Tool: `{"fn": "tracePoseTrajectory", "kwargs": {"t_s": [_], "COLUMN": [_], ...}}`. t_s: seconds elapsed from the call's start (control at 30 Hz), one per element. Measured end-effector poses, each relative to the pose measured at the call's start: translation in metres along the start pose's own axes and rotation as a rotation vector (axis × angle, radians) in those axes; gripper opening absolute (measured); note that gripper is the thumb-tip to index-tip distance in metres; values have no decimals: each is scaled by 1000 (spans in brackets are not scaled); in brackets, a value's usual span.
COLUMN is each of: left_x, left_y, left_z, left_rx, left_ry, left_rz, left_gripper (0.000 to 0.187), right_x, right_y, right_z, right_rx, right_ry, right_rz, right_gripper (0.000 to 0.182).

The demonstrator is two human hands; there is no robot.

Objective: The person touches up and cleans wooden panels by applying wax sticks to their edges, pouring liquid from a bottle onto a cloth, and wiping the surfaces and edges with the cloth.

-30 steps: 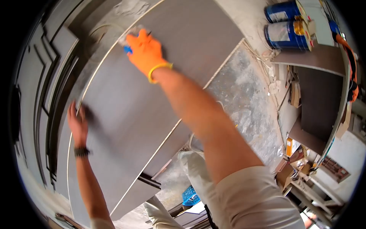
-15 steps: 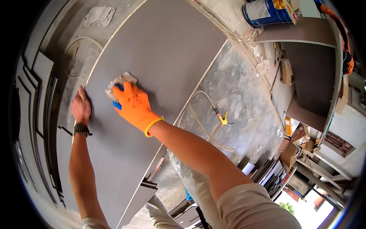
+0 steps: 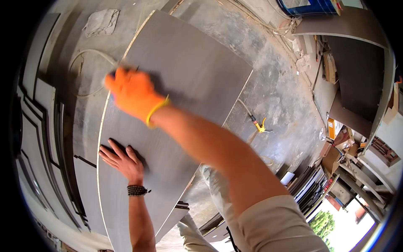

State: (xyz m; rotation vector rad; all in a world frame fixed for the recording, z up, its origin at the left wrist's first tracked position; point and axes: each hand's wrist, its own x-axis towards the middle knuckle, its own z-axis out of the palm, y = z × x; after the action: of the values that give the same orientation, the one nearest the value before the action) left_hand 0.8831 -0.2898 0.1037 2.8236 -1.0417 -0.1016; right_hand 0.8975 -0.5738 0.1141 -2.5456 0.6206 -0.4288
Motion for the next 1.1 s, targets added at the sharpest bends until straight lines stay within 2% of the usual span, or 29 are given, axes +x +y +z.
{"fn": "tracePoseTrajectory", "kwargs": {"t_s": [0.07, 0.13, 0.17, 0.23, 0.37, 0.43, 0.47, 0.53, 0.57, 0.63, 0.67, 0.73, 0.83, 0.9, 0.93, 1.0, 1.03, 1.1], "left_x": [2, 3, 2, 4, 5, 7, 8, 9, 9, 10, 9, 7, 5, 6, 7, 9, 7, 6], "left_y": [5, 6, 4, 6, 5, 6, 8, 9, 8, 10, 7, 6, 5, 6, 7, 11, 9, 8], "left_z": [4, 2, 0, 2, 4, 1, 1, 0, 2, 5, 3, 4, 6, 6, 7, 2, 2, 5], "left_rx": [19, 19, 28, 24, 18, -4, -5, 15, 15, 27, 26, 17, 34, 40, 35, 20, 27, 59], "left_ry": [38, 37, 33, 40, 65, 63, 60, 49, 46, 45, 31, 24, 41, 56, 74, 71, 64, 53], "left_rz": [-21, -37, -23, -55, -55, -58, -65, -54, -48, -52, -37, -50, -57, -50, -42, -49, -47, -47], "left_gripper": [70, 69, 69, 67, 67, 68, 68, 69, 70, 70, 70, 70, 71, 71, 71, 70, 69, 68], "right_x": [40, 56, 50, 36, -56, -97, -84, -71, -58, 17, 52, 108, 63, -25, -53, -132, -140, -140], "right_y": [56, 100, 106, 121, 163, 175, 177, 170, 168, 152, 146, 145, 148, 171, 172, 207, 209, 221], "right_z": [-34, -55, -61, -75, -127, -162, -163, -155, -138, -101, -83, -74, -110, -138, -168, -180, -184, -175], "right_rx": [-181, -137, -129, -209, -246, -271, -276, -357, -351, -268, -210, -192, -192, -113, -182, -361, -448, -468], "right_ry": [-57, -65, -59, -91, 79, -32, -36, -188, -144, -49, -22, -199, -196, -18, -169, -188, -245, -247], "right_rz": [129, 184, 198, 375, 619, 870, 848, 1039, 938, 674, 628, 626, 572, 678, 985, 1084, 1144, 1121], "right_gripper": [34, 33, 33, 35, 37, 36, 36, 32, 31, 29, 27, 28, 36, 46, 50, 39, 35, 33]}}
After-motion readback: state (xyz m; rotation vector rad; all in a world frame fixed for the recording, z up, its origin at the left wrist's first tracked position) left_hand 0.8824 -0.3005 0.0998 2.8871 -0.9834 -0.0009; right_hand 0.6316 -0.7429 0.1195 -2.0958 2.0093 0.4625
